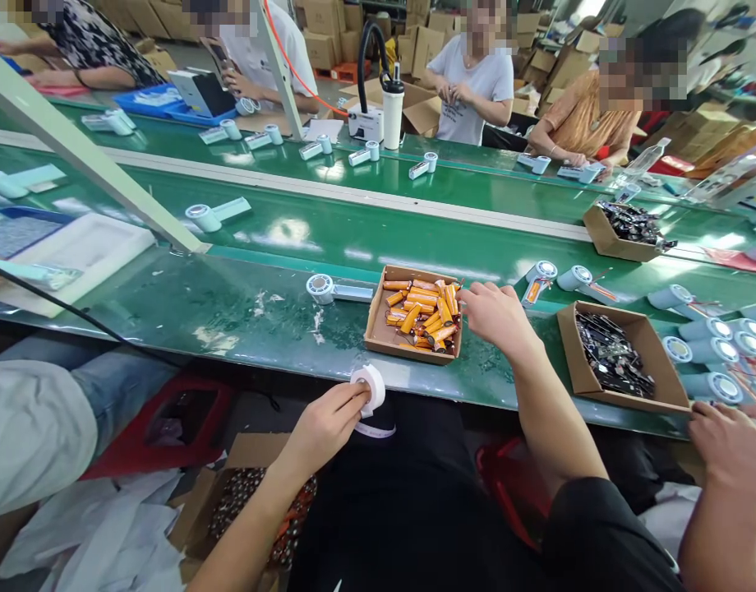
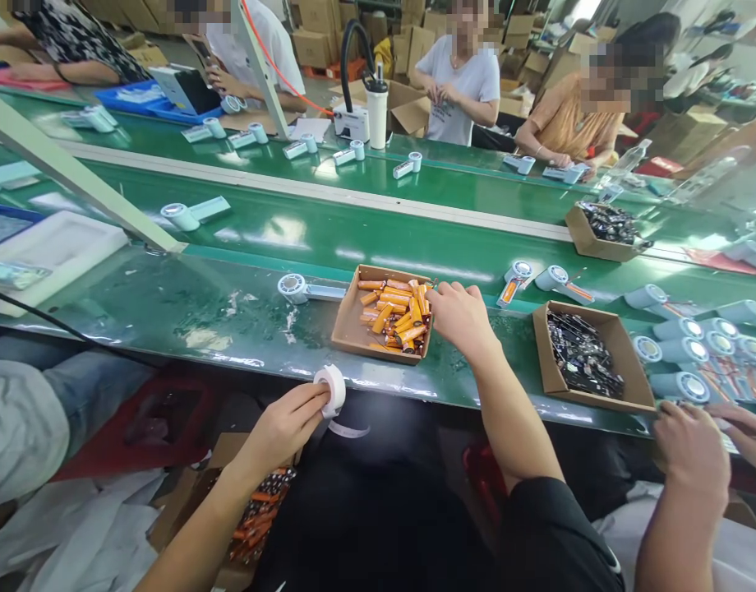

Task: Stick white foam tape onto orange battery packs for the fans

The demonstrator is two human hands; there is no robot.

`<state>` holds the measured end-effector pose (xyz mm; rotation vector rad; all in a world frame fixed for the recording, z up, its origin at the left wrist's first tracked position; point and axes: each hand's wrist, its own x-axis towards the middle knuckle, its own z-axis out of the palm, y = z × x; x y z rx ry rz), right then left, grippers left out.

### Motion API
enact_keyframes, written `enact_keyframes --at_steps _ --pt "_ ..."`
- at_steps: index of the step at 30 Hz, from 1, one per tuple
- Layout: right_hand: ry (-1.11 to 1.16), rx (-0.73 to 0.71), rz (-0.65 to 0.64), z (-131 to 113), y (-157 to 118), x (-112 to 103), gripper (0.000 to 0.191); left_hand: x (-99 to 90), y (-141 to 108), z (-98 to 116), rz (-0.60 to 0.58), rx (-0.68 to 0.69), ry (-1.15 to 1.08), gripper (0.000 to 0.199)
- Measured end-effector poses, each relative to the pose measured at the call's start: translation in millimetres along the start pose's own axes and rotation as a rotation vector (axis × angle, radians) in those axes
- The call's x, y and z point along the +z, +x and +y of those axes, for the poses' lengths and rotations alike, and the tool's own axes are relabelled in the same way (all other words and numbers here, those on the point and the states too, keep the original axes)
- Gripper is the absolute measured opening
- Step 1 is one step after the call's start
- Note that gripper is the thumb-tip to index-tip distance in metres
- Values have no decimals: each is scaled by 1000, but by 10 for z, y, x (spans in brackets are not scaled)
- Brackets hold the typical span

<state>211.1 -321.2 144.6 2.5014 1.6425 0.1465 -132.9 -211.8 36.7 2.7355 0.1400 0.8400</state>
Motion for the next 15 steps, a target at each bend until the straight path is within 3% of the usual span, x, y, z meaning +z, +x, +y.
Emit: enact_keyframes --at_steps 5,9,11,15 --pt "12 86 25 -74 47 -66 33 -10 27 27 -1 -6 3 24" --pt "149 -60 159 -123 121 5 34 16 6 32 -17 -12 -3 24" --pt "164 -113 124 -185 191 79 34 47 1 36 -31 -3 -9 25" --pt "78 -79 -3 -325 353 215 31 89 18 53 -50 0 -26 27"
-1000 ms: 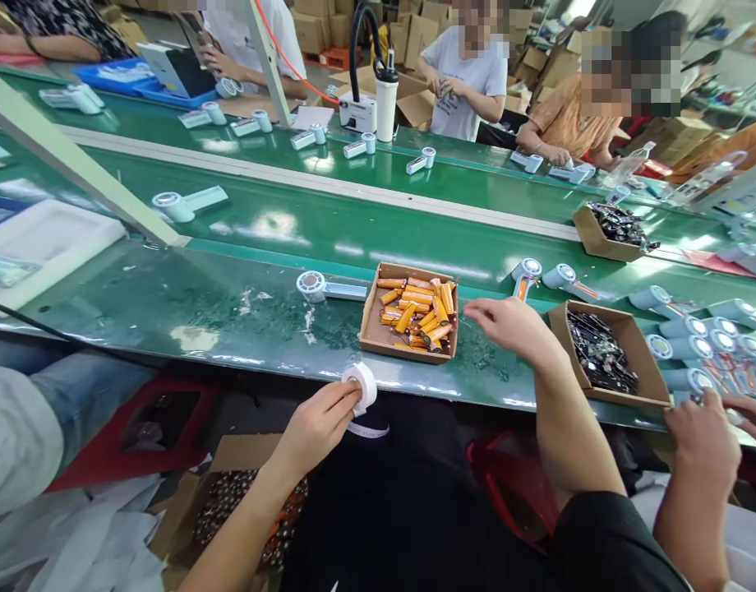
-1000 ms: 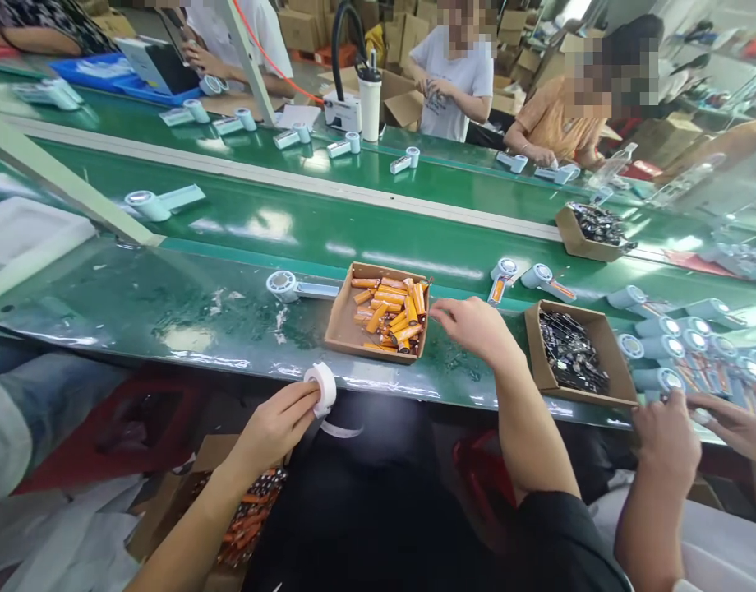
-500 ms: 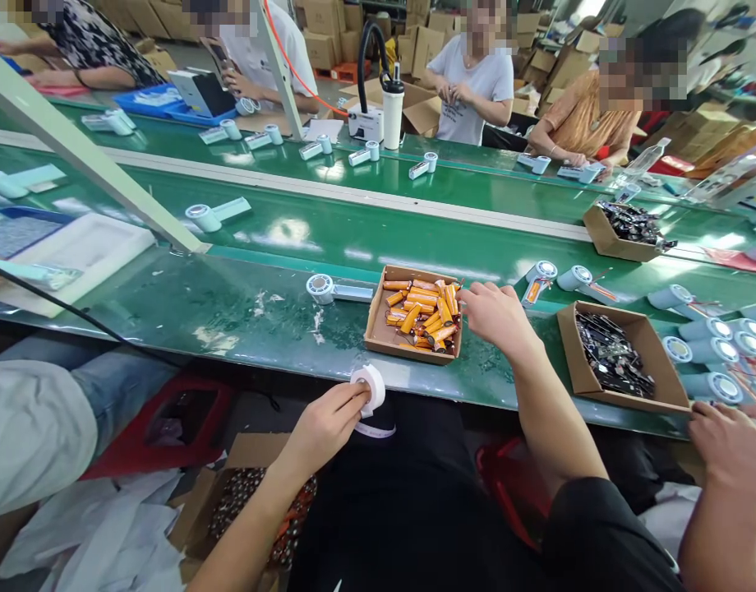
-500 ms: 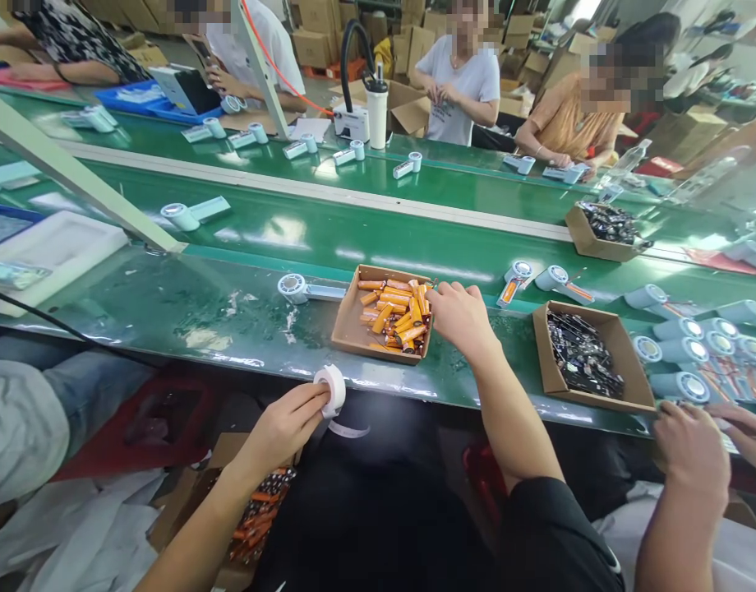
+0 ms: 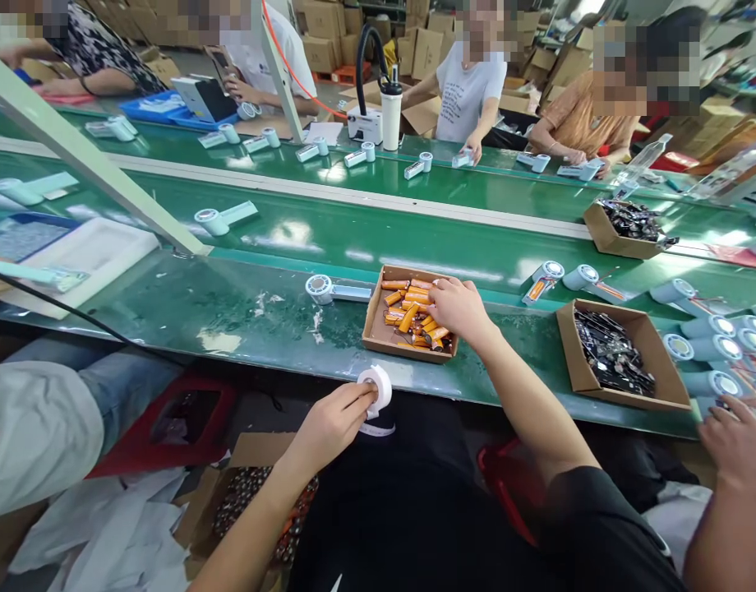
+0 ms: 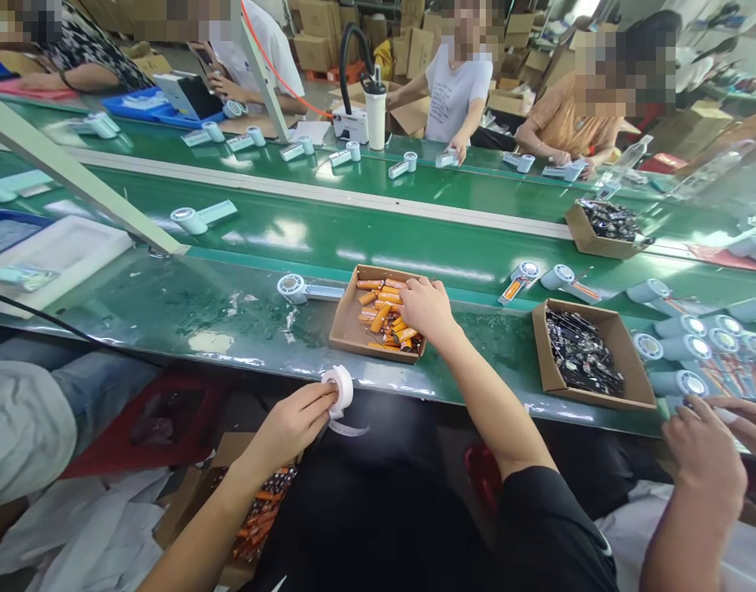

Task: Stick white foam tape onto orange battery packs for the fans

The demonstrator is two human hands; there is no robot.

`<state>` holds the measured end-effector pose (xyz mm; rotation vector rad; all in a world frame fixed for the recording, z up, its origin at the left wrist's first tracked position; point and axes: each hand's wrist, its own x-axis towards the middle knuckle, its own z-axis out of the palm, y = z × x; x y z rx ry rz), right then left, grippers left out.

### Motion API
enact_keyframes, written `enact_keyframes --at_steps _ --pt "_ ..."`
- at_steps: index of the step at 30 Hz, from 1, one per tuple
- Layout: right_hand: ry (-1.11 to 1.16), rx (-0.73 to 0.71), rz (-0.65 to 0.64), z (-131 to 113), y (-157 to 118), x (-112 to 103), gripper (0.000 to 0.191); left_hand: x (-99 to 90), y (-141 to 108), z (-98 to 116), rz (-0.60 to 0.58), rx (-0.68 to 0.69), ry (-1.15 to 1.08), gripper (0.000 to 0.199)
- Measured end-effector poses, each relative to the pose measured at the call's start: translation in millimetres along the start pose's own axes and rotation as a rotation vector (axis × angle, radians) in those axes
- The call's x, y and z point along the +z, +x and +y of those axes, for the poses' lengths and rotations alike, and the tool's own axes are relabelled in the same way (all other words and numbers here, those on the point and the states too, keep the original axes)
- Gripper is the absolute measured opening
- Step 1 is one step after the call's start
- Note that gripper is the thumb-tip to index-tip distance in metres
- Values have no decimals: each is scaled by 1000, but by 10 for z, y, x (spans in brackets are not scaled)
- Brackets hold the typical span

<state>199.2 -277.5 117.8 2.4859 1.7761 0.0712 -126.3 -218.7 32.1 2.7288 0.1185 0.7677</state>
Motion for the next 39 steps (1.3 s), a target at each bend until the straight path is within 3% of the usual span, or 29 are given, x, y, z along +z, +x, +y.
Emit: enact_keyframes --at_steps 5,15,20,24,27,31,35,39 --pt "-12 -4 -29 -50 62 48 31 -33 26 33 2 4 -5 27" --pt "34 6 -32 78 -27 -49 35 -3 54 58 -10 -5 -49 26" --pt "9 59 -17 -49 -3 -9 32 75 103 137 -8 -10 -114 27" --pt "70 23 -2 -111 19 37 30 80 141 206 -23 -1 -157 26" --pt "170 -7 38 22 -26 -41 28 69 146 207 -2 1 -149 26" --pt "339 52 219 441 -197 -250 16 81 129 171 8 -10 -137 28" --pt "223 261 47 747 -366 -375 16 128 107 156 -10 -23 -155 29" --pt "46 420 -81 728 -426 -362 42 157 83 162 -17 -29 -168 31"
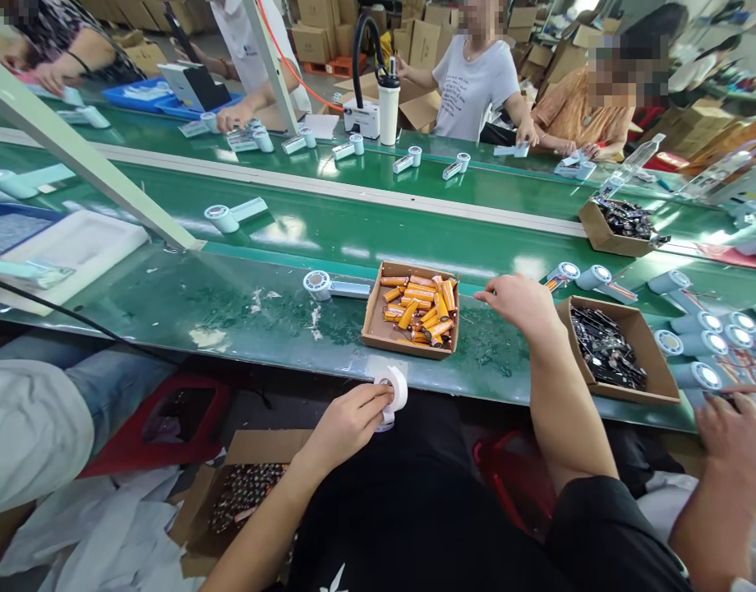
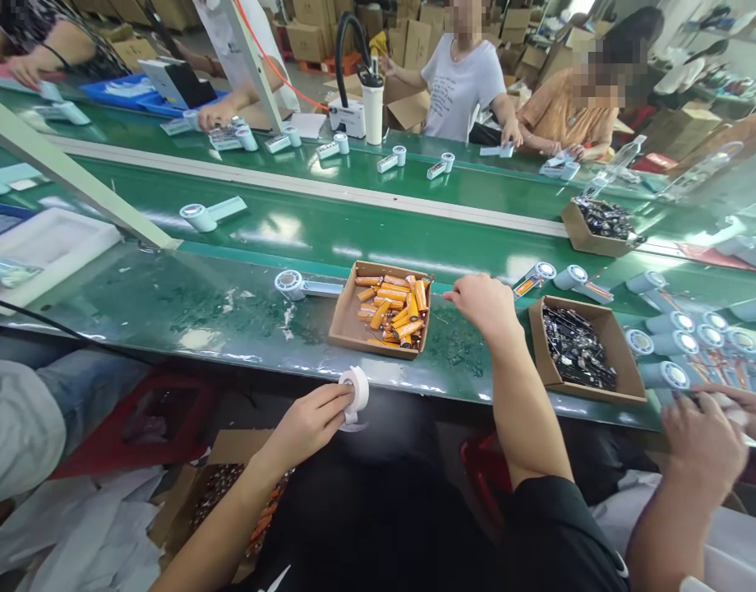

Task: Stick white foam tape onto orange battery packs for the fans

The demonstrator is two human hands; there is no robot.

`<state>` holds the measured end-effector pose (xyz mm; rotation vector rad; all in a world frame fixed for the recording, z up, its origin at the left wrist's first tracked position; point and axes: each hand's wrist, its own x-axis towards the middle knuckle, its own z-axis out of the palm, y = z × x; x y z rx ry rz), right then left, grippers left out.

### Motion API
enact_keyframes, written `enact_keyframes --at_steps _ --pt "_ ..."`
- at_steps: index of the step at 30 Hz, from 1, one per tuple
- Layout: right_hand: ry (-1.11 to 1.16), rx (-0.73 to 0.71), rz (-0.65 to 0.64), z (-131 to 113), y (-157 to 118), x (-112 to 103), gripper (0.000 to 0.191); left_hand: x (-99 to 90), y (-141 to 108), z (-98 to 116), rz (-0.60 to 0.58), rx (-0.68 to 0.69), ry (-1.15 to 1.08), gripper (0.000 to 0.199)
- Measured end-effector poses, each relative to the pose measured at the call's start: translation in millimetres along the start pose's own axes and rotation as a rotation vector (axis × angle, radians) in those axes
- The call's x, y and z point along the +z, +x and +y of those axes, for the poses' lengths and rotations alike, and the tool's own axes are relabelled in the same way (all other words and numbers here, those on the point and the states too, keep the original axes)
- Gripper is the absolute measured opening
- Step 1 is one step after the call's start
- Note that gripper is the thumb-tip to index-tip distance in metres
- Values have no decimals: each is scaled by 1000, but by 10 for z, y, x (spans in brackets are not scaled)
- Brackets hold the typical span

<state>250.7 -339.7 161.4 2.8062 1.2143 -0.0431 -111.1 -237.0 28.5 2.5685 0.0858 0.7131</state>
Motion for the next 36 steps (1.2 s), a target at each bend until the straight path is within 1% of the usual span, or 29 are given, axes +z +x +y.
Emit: enact_keyframes --at_steps 2,3,6,8,12,14,15,18,20,21,23,24,25,27,29,30,32,34,35,36 --pt "-22 9 -17 -40 -9 32 47 -5 -17 1 -2 -2 -2 32" --pt "-21 0 -16 -55 -5 48 44 -12 -27 -1 -1 -3 0 32" --pt "-1 -91 29 -80 30 78 25 -36 -67 -16 6 -16 16 31" --pt "8 -127 52 -95 57 82 23 -47 -92 -31 11 -28 30 31" --pt "-7 -47 0 -133 88 81 23 -54 -118 -48 16 -48 36 31" --pt "-16 -45 -12 -151 90 89 24 -58 -121 -45 21 -52 34 32" --pt "-14 -68 -3 -165 87 95 26 -60 -121 -42 24 -54 32 32" --pt "56 -204 94 -279 62 135 33 -61 -122 -39 25 -57 26 31" --pt "135 -356 159 -449 47 196 34 -53 -116 -40 18 -54 21 31" --pt "169 -461 167 -560 48 240 34 -46 -107 -39 14 -50 17 31" --pt "201 -687 128 -805 79 348 38 -36 -77 -31 4 -35 11 31" --pt "197 -772 88 -921 113 404 40 -36 -55 -24 -2 -19 14 31" --pt "182 -822 39 -1021 155 454 42 -44 -32 -15 -12 -1 23 31" --pt "129 -827 -55 -1150 250 518 40 -84 15 -1 -38 36 58 31" --pt "105 -796 -114 -1168 312 519 35 -154 47 1 -56 60 101 30" --pt "137 -795 -118 -1140 314 499 33 -197 54 -6 -56 64 122 29" --pt "327 -787 -62 -1034 239 440 34 -284 52 -34 -39 66 166 28" --pt "629 -726 24 -902 57 393 38 -361 44 -73 -25 67 212 27" --pt "783 -679 44 -842 -64 384 40 -392 45 -91 -24 69 232 26" --pt "924 -634 37 -795 -195 386 42 -420 53 -106 -29 73 250 26"
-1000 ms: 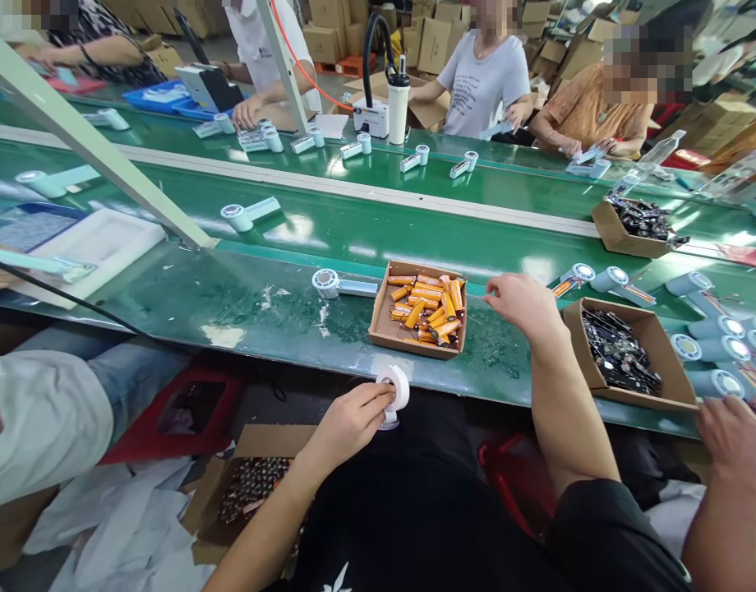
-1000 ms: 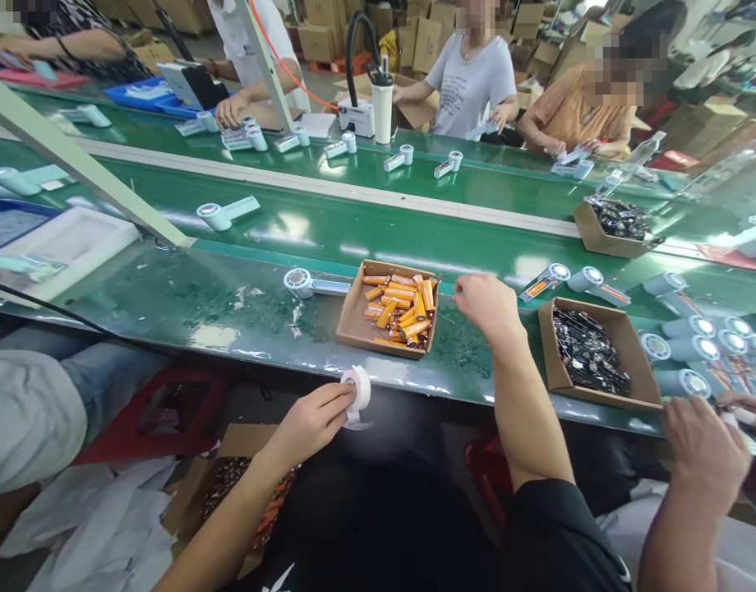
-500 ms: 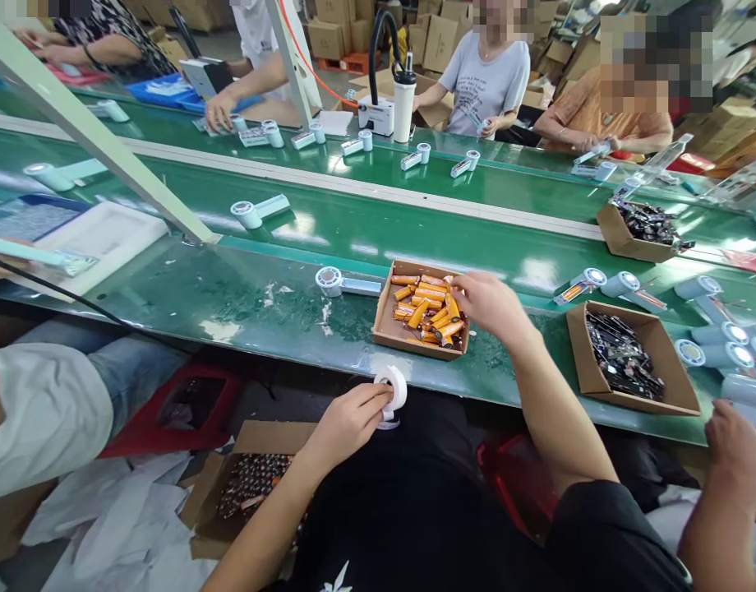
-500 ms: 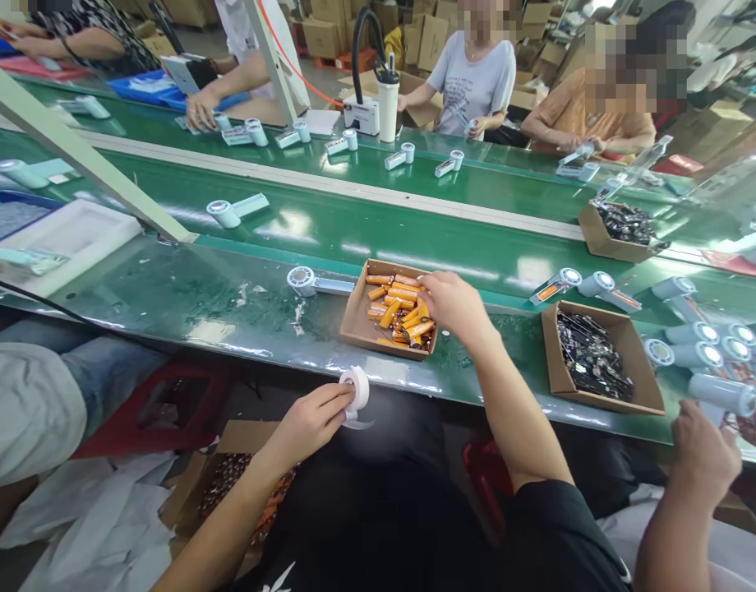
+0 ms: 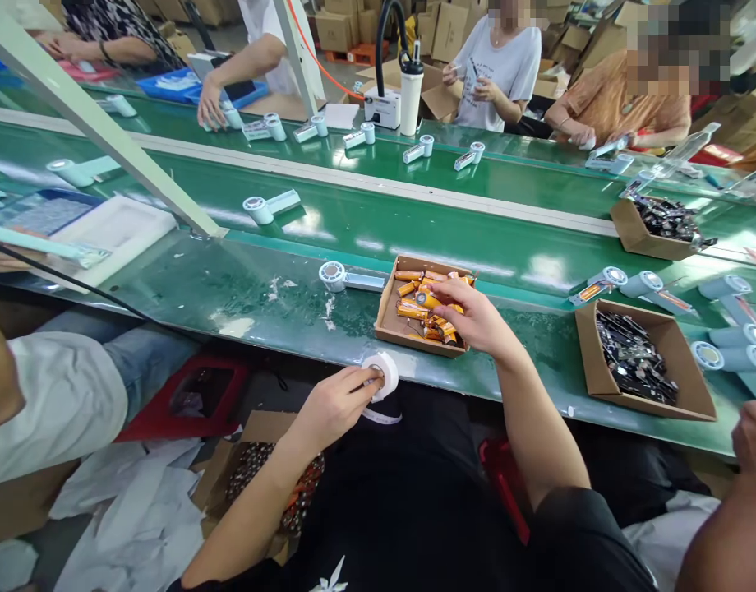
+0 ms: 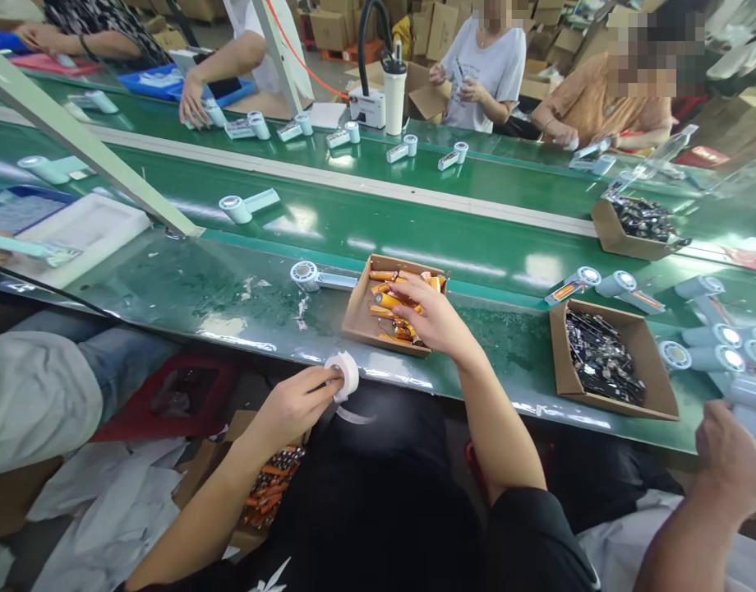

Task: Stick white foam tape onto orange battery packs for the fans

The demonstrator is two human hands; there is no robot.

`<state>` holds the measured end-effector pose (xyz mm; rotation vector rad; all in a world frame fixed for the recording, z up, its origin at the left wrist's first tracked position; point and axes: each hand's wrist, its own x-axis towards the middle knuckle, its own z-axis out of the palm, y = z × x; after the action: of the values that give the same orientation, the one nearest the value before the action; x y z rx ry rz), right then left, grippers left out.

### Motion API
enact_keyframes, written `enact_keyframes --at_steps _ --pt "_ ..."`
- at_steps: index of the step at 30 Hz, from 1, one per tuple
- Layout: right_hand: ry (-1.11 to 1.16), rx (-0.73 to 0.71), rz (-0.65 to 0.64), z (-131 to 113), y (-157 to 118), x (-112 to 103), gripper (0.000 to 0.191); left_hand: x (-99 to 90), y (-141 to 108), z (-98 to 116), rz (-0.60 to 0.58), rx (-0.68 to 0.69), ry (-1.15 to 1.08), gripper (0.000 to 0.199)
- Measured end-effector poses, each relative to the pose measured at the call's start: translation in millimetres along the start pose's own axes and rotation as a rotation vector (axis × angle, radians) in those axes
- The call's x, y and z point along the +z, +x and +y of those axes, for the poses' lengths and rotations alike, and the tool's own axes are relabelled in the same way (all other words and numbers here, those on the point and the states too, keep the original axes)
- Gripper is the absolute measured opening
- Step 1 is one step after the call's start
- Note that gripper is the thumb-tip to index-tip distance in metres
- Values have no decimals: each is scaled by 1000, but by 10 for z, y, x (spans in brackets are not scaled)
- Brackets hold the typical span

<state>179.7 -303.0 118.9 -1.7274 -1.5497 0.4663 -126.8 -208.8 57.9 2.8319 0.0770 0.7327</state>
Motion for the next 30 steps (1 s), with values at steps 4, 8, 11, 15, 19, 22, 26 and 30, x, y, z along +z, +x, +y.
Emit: enact_keyframes --at_steps 4,8,11,15,19,22,26,30 --pt "426 97 28 -159 -442 126 49 -88 117 -33 -45 56 76 29" --pt "634 90 32 -206 -683 292 34 -187 304 0 -127 161 168 28" --pt "713 148 125 -219 -824 400 32 -238 408 36 -140 228 244 23" --pt "541 156 376 -290 -977 606 29 -245 490 93 -138 268 312 19" --pt "442 158 412 -298 -1054 815 29 -241 568 167 -172 262 373 14" --pt "616 297 298 -208 -1069 834 49 -271 647 223 -186 272 414 13" --pt "806 384 140 -110 -1025 718 46 -300 754 276 -179 235 463 13" --pt "1003 389 555 -216 -935 817 43 -154 815 355 -65 166 399 15"
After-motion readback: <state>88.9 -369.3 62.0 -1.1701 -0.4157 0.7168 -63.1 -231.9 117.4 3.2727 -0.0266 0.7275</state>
